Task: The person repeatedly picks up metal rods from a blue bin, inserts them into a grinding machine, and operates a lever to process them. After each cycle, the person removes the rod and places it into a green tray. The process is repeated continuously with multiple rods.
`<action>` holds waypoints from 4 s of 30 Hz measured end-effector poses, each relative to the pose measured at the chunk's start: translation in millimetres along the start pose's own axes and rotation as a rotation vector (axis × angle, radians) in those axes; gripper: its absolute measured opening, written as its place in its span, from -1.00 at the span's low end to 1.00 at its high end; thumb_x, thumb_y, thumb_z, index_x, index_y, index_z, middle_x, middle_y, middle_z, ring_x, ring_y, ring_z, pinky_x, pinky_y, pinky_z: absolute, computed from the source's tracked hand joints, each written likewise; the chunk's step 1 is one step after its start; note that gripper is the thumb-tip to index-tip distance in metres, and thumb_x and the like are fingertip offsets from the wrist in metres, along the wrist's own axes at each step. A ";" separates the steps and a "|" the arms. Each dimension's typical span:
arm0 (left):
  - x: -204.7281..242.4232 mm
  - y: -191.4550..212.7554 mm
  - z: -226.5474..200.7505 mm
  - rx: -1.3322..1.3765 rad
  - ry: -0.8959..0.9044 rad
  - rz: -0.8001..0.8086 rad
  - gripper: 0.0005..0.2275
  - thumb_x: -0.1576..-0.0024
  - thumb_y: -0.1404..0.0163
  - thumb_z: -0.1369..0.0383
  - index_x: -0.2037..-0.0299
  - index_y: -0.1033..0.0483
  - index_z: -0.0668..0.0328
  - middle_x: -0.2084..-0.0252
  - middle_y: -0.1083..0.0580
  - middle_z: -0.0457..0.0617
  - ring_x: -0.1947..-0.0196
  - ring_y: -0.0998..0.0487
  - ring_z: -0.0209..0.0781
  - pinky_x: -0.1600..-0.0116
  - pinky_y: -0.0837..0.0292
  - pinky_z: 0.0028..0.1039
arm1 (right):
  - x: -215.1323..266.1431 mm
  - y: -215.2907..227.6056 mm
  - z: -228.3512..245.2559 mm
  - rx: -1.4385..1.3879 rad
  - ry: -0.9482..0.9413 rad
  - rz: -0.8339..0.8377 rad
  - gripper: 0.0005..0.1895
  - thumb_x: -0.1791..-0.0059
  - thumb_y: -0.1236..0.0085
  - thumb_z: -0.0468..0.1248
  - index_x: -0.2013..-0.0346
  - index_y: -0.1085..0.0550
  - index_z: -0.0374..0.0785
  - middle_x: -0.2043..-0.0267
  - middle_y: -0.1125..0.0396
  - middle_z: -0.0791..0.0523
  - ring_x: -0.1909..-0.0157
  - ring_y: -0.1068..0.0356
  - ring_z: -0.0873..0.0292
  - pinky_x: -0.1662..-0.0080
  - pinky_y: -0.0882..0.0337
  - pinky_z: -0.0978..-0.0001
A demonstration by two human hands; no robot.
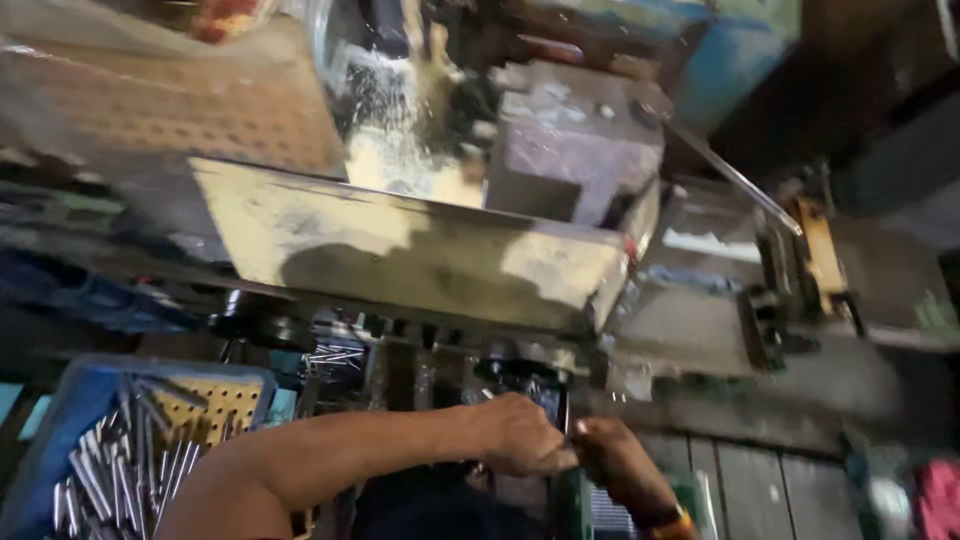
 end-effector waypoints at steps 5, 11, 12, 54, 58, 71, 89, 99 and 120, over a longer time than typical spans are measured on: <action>-3.5 75.0 9.9 0.303 -0.010 -0.337 -0.60 -0.18 0.09 -0.03 0.14 -0.53 0.16 0.35 -0.55 0.17 0.35 -0.58 0.19 0.23 -0.45 -0.08 | 8.8 50.7 38.1 -0.370 0.072 -0.387 -0.71 -0.09 0.03 -0.11 0.49 -0.34 -0.11 0.60 -0.11 0.27 0.59 -0.04 0.35 0.54 -0.01 0.45; 30.4 187.5 39.0 0.456 0.062 -0.627 -0.79 -0.19 -0.16 0.31 0.15 -0.40 0.19 0.41 -0.43 0.01 0.42 -0.43 -0.15 0.28 -0.39 -0.34 | -17.0 80.0 44.0 -0.058 0.330 -0.375 -0.87 0.08 -0.05 -0.43 0.37 -0.35 -0.11 0.47 -0.16 0.27 0.47 -0.09 0.36 0.40 -0.10 0.51; 40.1 202.6 39.1 0.502 -0.002 -0.706 -0.83 -0.19 -0.13 0.39 0.15 -0.38 0.20 0.38 -0.40 -0.01 0.39 -0.41 -0.19 0.26 -0.38 -0.37 | -22.4 78.3 41.8 0.031 0.518 -0.352 -0.80 0.13 -0.05 -0.48 0.35 -0.30 -0.12 0.40 -0.17 0.28 0.38 -0.13 0.37 0.32 -0.16 0.53; -70.8 288.8 609.4 1.399 1.168 -1.154 -0.69 -0.30 0.17 0.29 -0.09 -0.55 0.26 0.01 -0.57 0.09 0.09 -0.59 -0.01 0.11 -0.51 -0.20 | -45.2 47.2 298.0 1.592 0.814 -1.173 -0.56 0.12 0.13 -0.54 -0.02 -0.47 -0.31 0.00 -0.47 -0.08 0.17 -0.47 -0.05 0.09 -0.46 0.12; -68.7 279.8 611.0 0.953 1.356 -0.983 -0.72 -0.29 0.13 0.30 -0.06 -0.54 0.27 0.04 -0.57 0.11 0.11 -0.59 0.00 0.12 -0.51 -0.21 | -86.8 144.4 307.9 1.717 0.499 -1.160 -0.59 0.09 0.01 -0.37 -0.05 -0.36 -0.40 0.01 -0.39 -0.23 -0.11 -0.39 -0.28 0.02 -0.39 -0.21; -71.3 268.4 583.3 1.474 1.217 -1.488 -0.78 -0.22 0.00 0.32 0.04 -0.54 0.30 0.12 -0.57 0.16 0.19 -0.60 0.04 0.17 -0.51 -0.23 | -124.5 220.9 262.0 1.793 0.447 -1.276 -0.57 0.11 -0.04 -0.29 -0.01 -0.39 -0.47 0.02 -0.42 -0.20 -0.07 -0.39 -0.28 0.01 -0.34 -0.16; -66.4 262.0 613.2 2.217 0.062 -2.380 -0.84 -0.26 0.05 0.32 0.02 -0.34 0.11 0.08 -0.46 -0.01 0.21 -0.51 -0.08 0.27 -0.46 -0.27 | -133.3 234.8 277.7 1.635 0.285 -1.209 -0.78 -0.03 -0.08 -0.27 0.12 -0.42 -0.38 0.03 -0.43 -0.17 -0.15 -0.37 -0.31 -0.15 -0.28 -0.30; -52.1 269.5 607.6 2.212 -0.033 -2.351 -0.85 -0.28 0.04 0.30 0.05 -0.36 0.15 0.13 -0.49 0.01 0.29 -0.53 -0.14 0.28 -0.47 -0.28 | -117.6 202.2 266.8 1.550 0.167 -1.381 -0.46 0.12 -0.09 -0.31 -0.11 -0.27 -0.46 -0.25 -0.18 -0.30 -0.31 -0.11 -0.47 -0.20 -0.08 -0.43; -49.5 258.4 606.4 2.193 0.183 -2.396 -0.79 -0.30 0.14 0.36 0.06 -0.39 0.41 0.16 -0.51 0.17 0.35 -0.54 -0.02 0.31 -0.52 -0.25 | -87.1 177.3 257.3 1.271 0.252 -1.171 0.02 0.15 -0.09 -0.35 -0.56 0.08 -0.44 -0.47 0.26 -0.42 -0.37 0.10 -0.63 -0.23 0.00 -0.48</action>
Point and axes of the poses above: each hand's wrist, its own x-axis away from the middle knuckle, its own y-axis out of the back of the hand, z = x × y, the point moved 6 cm from there along -x, towards the middle knuckle
